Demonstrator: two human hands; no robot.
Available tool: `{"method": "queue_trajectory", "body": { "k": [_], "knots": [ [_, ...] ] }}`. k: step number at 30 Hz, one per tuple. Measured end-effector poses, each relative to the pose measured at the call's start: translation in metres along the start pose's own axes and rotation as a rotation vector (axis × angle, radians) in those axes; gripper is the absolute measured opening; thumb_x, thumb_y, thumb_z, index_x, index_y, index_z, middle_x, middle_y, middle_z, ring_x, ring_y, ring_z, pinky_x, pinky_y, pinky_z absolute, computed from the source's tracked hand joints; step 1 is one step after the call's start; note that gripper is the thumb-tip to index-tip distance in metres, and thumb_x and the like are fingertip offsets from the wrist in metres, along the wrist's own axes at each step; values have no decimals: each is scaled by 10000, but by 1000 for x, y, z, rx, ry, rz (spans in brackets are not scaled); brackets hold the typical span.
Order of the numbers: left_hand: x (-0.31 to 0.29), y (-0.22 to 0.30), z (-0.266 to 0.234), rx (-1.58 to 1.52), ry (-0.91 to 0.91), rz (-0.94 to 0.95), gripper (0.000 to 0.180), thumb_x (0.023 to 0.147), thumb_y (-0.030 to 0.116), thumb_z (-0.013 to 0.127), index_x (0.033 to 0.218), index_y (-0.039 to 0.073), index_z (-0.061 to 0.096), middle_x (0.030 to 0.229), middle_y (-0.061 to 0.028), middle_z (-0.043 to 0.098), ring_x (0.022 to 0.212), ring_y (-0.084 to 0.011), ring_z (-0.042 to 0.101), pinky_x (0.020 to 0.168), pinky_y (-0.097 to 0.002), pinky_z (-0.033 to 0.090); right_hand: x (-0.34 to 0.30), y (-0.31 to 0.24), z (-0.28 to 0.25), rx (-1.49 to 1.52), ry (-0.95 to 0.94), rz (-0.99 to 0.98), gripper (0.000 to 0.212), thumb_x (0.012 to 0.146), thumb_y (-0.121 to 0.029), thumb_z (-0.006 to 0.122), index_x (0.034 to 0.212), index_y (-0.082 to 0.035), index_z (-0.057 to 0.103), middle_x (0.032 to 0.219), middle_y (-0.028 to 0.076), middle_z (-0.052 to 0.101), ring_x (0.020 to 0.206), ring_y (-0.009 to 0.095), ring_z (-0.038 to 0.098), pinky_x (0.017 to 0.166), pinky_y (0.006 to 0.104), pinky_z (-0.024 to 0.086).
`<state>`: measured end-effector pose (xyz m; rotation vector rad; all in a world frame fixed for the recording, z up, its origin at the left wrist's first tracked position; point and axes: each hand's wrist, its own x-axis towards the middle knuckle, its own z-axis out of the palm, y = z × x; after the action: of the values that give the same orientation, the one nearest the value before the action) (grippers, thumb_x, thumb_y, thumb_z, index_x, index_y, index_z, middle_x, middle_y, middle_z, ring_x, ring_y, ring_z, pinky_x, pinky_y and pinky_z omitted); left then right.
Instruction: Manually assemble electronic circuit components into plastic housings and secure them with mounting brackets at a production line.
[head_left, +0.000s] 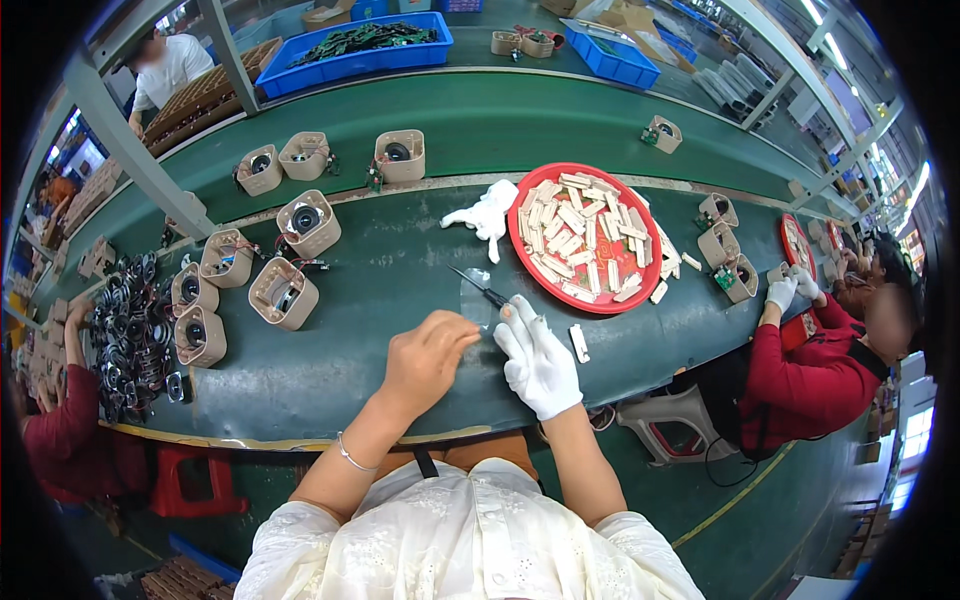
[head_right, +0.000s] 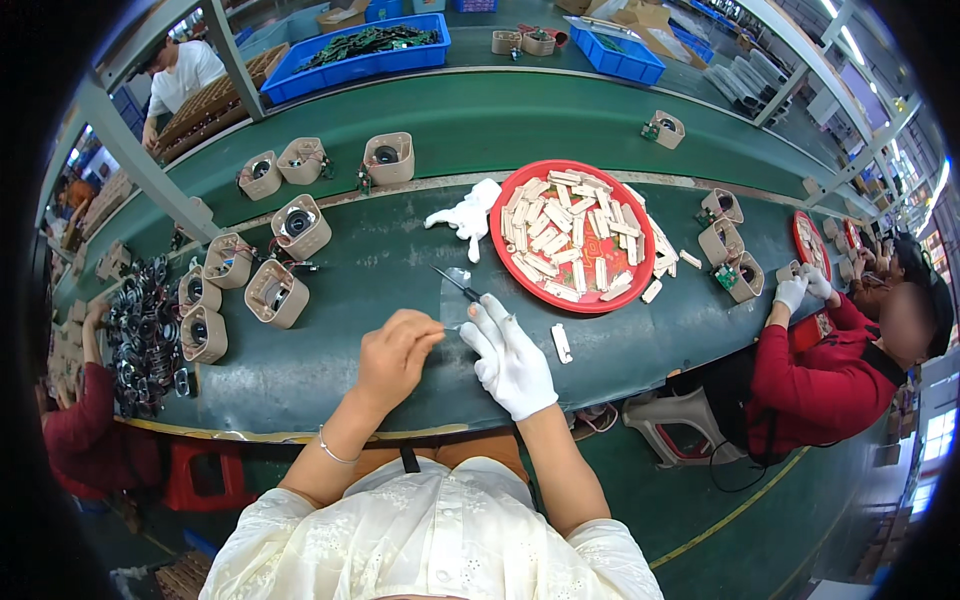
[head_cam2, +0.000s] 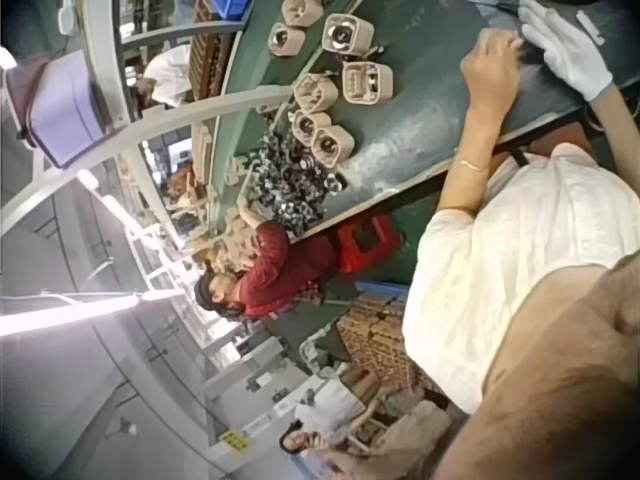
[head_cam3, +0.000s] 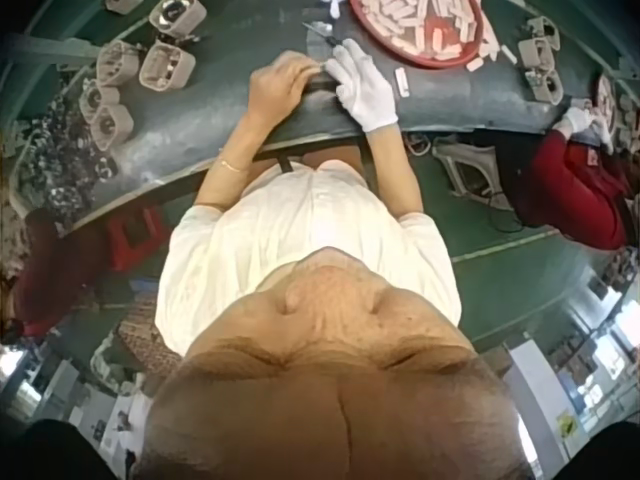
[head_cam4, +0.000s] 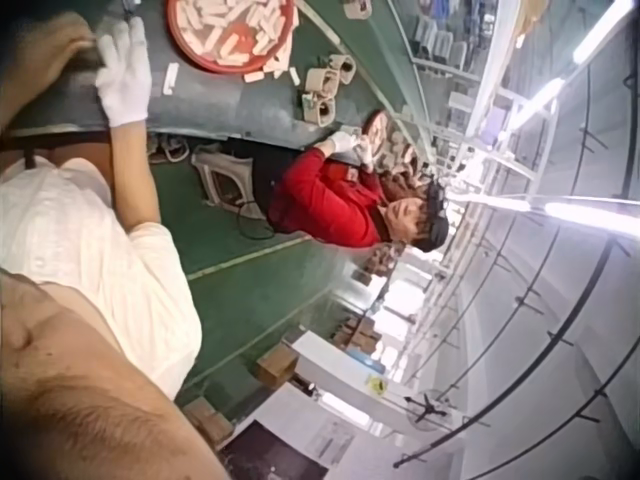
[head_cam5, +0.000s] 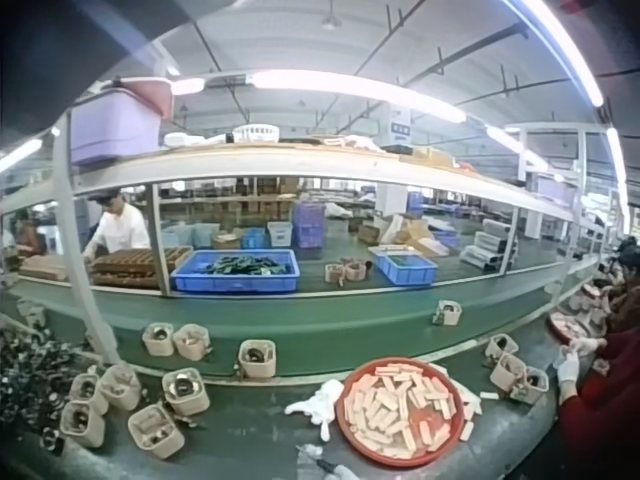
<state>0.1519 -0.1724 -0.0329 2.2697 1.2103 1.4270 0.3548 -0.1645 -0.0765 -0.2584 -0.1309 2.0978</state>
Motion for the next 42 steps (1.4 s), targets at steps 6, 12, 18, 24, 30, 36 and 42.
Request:
{"method": "queue_trajectory", "body": {
  "k": [6,12,18,24,30,36,42],
  "knots": [
    [5,-5,-8,-29,-254,113,389,822,159,774,1196,101,686,1018,-88,696,819,-272,702,639,-372,574,-4,1,8,-53,26,110,572,1090,-327,417,1575,-73,252,1565,155,384,1383,264,484,587,265,618],
    [6,-9,-13,-73,-316,153,334,825,156,775,1147,90,709,974,-97,714,812,-280,707,669,-365,585,-6,-12,18,-323,46,219,631,1071,-285,469,1563,23,224,1538,225,406,1319,272,557,532,232,597],
    [4,-17,-17,-267,-418,52,254,858,118,758,1099,43,732,933,-116,729,791,-256,719,685,-339,587,-6,-12,13,-298,15,293,634,1069,-280,477,1563,29,225,1534,233,414,1287,280,587,550,239,604],
    [6,-26,-13,-849,-203,-666,231,1040,128,551,1122,-34,694,888,-81,705,784,-152,691,710,-275,575,-4,-10,6,-48,44,241,529,1073,-280,480,1515,-34,328,1367,154,538,1022,243,664,548,270,595],
    [64,-67,22,-83,-88,-358,282,975,189,628,1216,46,654,1096,-114,677,909,-256,694,818,-340,558,-13,-15,-6,-115,55,-3,342,1062,-234,511,1347,-45,498,912,22,489,685,127,462,468,245,395],
    [125,-97,81,248,-144,-253,429,934,270,669,1308,72,599,1270,-132,611,1118,-327,626,932,-422,518,-27,-31,11,-355,232,-206,231,1070,-280,492,1116,-94,621,565,-71,263,425,63,223,390,243,198],
    [141,-142,83,162,-177,-269,307,946,219,638,1183,29,678,1185,-169,671,1079,-380,644,909,-442,517,-30,-38,20,-747,334,-283,402,1069,-256,485,1290,70,558,820,74,612,607,137,560,471,240,435]
  ]
}}
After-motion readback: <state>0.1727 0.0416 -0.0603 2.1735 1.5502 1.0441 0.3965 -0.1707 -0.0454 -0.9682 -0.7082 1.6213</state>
